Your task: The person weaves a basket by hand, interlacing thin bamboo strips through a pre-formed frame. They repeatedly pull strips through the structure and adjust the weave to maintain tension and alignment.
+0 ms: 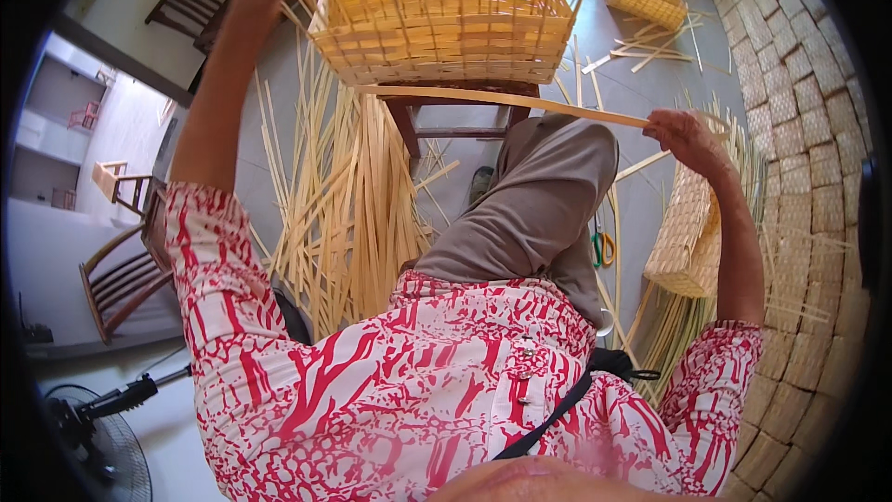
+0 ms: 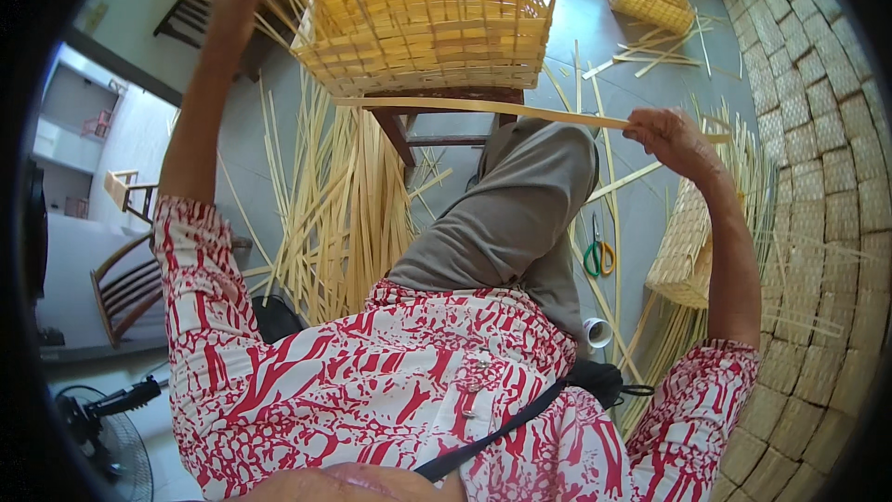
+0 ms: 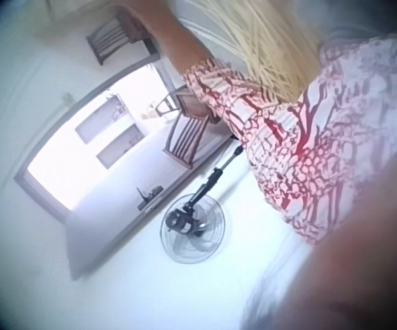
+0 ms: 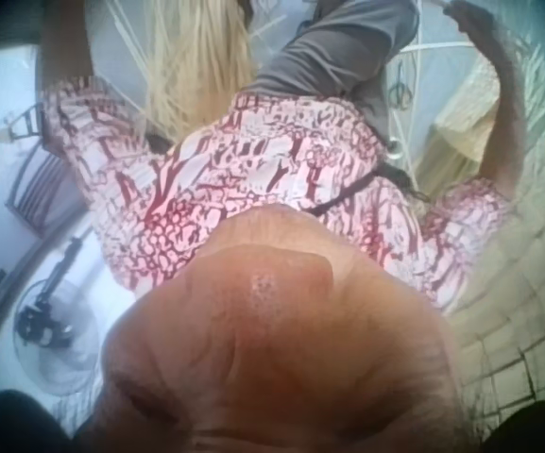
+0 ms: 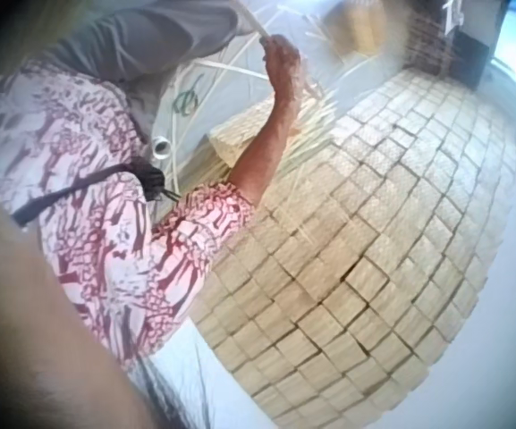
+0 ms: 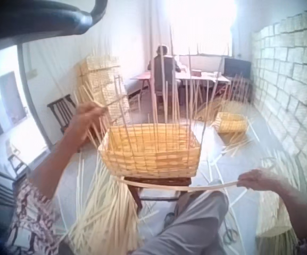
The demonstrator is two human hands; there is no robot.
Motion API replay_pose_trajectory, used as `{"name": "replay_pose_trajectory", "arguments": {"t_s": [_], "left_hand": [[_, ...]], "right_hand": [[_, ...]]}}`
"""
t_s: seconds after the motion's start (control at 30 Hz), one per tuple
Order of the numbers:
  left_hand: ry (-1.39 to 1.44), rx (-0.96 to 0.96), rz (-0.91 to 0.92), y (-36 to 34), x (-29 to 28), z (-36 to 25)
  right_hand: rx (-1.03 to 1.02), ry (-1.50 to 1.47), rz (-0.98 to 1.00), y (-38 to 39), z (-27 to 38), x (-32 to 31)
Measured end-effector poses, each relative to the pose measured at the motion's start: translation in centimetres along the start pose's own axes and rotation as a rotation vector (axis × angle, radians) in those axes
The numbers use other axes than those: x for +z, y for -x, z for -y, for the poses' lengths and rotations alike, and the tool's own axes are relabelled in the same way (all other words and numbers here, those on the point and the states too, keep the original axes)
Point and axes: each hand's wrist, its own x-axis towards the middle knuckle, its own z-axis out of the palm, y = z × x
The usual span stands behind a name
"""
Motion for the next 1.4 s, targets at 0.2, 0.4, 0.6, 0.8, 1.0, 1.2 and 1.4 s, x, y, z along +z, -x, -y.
{"name": "replay_pose_trajectory", "arguments": {"t_s": [0.2,0.4,0.6,0.8,1.0,1.2,1.4], "left_hand": [[-0.256,0.320,0.857,-2.2,2.8,-6.1],[-0.515,0.239,0.661,-4.1,13.3,-3.8],[-0.426,0.040,0.486,-4.5,16.1,-3.5],[-0.271,-0.068,0.720,-3.5,14.6,-8.3],[-0.190,0.011,0.761,-4.3,19.6,-6.4],[-0.508,-0.210,0.777,-5.8,22.3,-5.6],[-0.646,0.178,0.615,-3.9,22.4,-5.6]], "right_hand": [[0.091,0.097,0.051,0.3,1.0,-1.5],[-0.125,0.293,-0.030,0.0,2.9,-1.2],[0.028,0.252,-0.057,3.0,2.7,-2.7],[0.101,0.188,-0.131,3.9,1.3,-3.3],[0.055,0.230,-0.150,4.3,-0.3,-4.2],[-0.033,0.091,-0.163,6.1,-2.7,-4.9],[0.043,0.100,-0.155,7.7,-4.3,-6.0]]}}
